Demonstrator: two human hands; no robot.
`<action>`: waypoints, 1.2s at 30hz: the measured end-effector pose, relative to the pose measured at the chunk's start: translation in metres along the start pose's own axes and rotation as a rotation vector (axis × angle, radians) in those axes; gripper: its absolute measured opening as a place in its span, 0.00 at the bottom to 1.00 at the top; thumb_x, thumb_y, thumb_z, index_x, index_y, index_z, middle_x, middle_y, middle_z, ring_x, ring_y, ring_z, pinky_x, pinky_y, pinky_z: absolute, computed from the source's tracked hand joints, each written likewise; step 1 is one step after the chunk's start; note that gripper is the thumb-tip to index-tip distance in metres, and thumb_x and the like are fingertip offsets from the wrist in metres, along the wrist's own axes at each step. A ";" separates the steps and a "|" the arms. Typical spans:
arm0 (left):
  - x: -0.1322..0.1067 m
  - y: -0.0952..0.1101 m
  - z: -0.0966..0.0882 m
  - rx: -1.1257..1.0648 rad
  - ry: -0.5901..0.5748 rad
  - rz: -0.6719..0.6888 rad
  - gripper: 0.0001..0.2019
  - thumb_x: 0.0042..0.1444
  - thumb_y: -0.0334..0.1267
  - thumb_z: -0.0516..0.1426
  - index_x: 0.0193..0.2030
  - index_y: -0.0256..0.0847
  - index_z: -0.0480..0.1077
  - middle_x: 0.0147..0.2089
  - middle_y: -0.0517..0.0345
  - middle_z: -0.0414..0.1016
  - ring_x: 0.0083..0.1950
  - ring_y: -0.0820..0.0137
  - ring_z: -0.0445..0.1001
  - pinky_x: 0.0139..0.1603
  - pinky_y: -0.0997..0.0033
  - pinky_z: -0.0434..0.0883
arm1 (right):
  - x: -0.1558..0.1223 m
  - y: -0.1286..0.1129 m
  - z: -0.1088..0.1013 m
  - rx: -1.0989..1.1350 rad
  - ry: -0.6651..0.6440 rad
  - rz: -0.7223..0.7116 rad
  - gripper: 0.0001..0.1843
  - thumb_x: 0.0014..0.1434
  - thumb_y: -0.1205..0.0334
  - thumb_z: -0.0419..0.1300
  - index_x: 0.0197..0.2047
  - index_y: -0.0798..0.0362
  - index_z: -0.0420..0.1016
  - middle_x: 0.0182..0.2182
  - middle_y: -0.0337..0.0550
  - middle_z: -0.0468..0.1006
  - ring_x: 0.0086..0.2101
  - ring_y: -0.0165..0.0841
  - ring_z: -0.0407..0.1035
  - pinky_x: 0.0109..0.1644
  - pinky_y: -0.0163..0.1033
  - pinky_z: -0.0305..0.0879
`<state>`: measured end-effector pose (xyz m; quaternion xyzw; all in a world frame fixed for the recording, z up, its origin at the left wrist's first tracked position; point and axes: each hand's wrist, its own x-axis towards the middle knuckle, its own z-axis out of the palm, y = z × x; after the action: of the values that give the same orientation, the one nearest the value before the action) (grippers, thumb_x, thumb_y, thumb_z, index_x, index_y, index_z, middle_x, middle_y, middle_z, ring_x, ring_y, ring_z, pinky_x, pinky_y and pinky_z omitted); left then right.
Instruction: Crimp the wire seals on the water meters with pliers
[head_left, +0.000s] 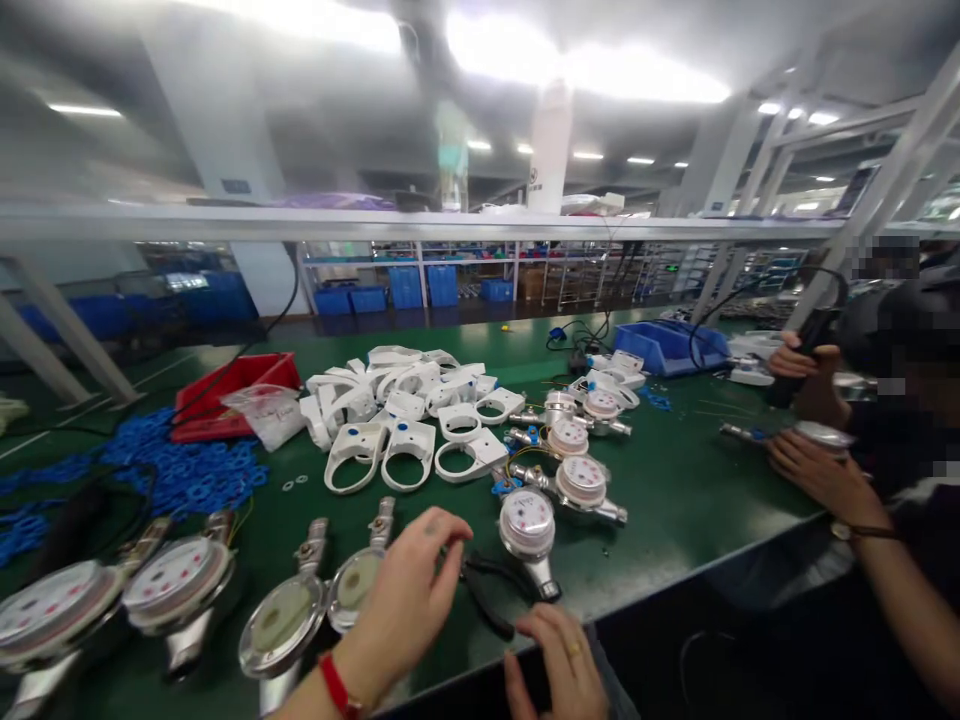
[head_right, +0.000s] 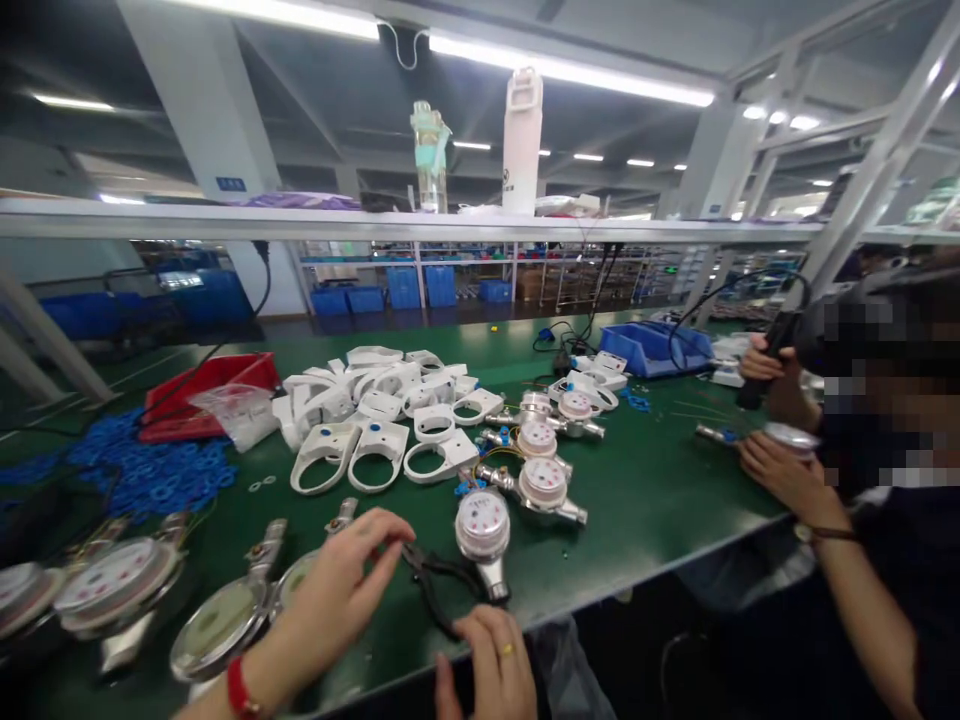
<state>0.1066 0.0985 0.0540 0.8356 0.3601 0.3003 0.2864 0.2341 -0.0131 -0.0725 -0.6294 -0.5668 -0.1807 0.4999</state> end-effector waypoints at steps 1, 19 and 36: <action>-0.010 0.004 0.016 0.013 0.002 0.015 0.11 0.59 0.35 0.46 0.36 0.42 0.69 0.38 0.53 0.72 0.41 0.64 0.71 0.43 0.63 0.69 | 0.004 0.001 0.000 0.010 -0.059 -0.048 0.11 0.60 0.64 0.53 0.46 0.53 0.68 0.41 0.51 0.72 0.43 0.42 0.68 0.43 0.46 0.69; -0.027 -0.060 0.090 0.450 -0.259 0.245 0.28 0.45 0.37 0.62 0.56 0.37 0.66 0.58 0.44 0.67 0.58 0.52 0.66 0.58 0.51 0.67 | 0.097 0.080 -0.022 -0.104 -0.070 0.133 0.21 0.61 0.55 0.51 0.54 0.54 0.63 0.51 0.54 0.67 0.51 0.44 0.62 0.53 0.51 0.63; -0.040 -0.088 0.088 0.627 -0.167 0.557 0.18 0.54 0.29 0.53 0.49 0.51 0.67 0.55 0.55 0.71 0.56 0.60 0.69 0.48 0.60 0.73 | 0.132 0.124 -0.027 0.001 -0.375 0.361 0.32 0.46 0.48 0.63 0.51 0.55 0.62 0.42 0.49 0.74 0.42 0.43 0.70 0.47 0.43 0.65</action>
<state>0.1084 0.0951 -0.0773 0.9690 0.1700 0.1733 -0.0452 0.3929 0.0520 -0.0082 -0.7428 -0.5281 0.0317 0.4103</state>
